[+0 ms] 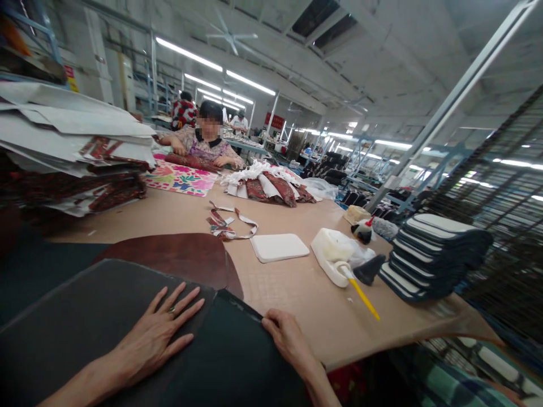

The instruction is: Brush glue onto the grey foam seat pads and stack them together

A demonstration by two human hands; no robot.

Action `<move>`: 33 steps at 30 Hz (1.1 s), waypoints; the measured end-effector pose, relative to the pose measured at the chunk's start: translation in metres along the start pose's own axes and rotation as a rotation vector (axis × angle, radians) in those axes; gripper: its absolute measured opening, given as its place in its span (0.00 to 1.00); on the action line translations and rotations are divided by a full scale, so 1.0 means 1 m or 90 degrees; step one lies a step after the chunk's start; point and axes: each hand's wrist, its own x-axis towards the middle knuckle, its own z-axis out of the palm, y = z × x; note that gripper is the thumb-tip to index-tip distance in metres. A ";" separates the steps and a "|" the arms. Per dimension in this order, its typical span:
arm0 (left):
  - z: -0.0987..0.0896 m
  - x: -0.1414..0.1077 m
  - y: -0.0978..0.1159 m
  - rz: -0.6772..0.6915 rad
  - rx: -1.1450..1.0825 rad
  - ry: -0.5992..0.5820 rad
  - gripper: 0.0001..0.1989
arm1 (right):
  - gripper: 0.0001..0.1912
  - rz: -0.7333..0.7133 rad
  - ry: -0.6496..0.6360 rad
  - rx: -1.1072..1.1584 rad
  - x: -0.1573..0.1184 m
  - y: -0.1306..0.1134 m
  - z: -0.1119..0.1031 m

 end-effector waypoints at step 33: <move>0.010 0.041 0.005 -0.040 -0.035 0.017 0.20 | 0.12 -0.010 0.109 -0.121 0.062 -0.052 0.074</move>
